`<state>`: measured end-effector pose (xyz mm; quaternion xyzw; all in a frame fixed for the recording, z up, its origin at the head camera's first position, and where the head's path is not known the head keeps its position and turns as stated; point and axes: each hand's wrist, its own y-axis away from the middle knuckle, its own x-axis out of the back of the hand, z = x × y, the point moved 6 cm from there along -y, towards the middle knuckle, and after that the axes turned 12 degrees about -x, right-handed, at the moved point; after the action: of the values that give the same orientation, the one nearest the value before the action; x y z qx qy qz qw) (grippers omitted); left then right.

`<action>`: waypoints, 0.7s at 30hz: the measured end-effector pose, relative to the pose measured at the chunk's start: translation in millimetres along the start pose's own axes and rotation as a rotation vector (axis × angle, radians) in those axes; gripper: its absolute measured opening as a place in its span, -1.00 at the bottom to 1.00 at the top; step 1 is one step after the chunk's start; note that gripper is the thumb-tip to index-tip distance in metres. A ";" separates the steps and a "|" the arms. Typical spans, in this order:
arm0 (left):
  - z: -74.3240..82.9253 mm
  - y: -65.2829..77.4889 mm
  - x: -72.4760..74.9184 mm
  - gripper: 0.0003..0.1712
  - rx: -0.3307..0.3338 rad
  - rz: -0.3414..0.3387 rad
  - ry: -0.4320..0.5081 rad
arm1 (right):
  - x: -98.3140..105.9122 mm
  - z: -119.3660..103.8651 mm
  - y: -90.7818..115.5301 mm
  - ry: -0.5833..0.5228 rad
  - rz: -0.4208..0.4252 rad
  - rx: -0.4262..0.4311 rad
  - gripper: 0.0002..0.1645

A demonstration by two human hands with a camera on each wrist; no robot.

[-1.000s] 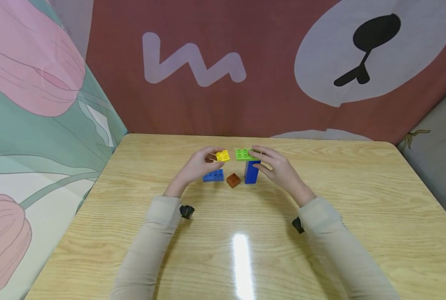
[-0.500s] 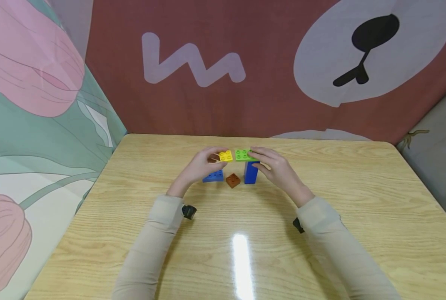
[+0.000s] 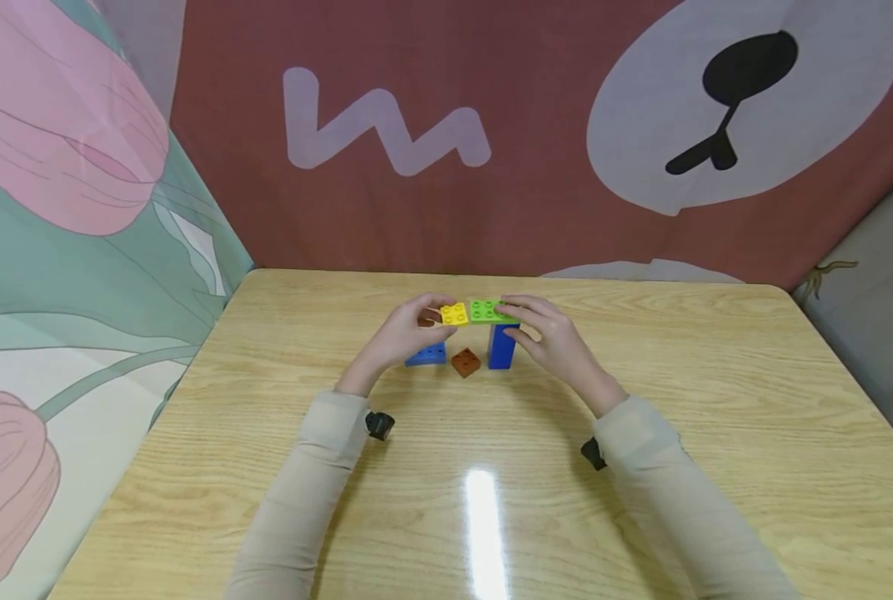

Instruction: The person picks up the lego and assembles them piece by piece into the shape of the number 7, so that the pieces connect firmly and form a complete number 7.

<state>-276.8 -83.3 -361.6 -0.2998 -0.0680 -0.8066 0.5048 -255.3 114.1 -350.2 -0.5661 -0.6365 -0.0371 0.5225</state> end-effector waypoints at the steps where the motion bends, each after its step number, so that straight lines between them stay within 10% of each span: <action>1: 0.0 0.2 0.0 -0.49 -0.001 0.001 -0.001 | -0.4 0.1 0.0 0.002 -0.003 -0.006 -0.51; 21: -6.2 0.4 6.3 -0.44 -0.009 0.044 0.015 | -6.5 1.9 -0.6 -0.072 0.042 -0.050 -0.52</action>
<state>-281.0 -91.0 -363.2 -0.2975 -0.0538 -0.7980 0.5214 -258.1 110.7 -355.2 -0.5933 -0.6416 -0.0218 0.4856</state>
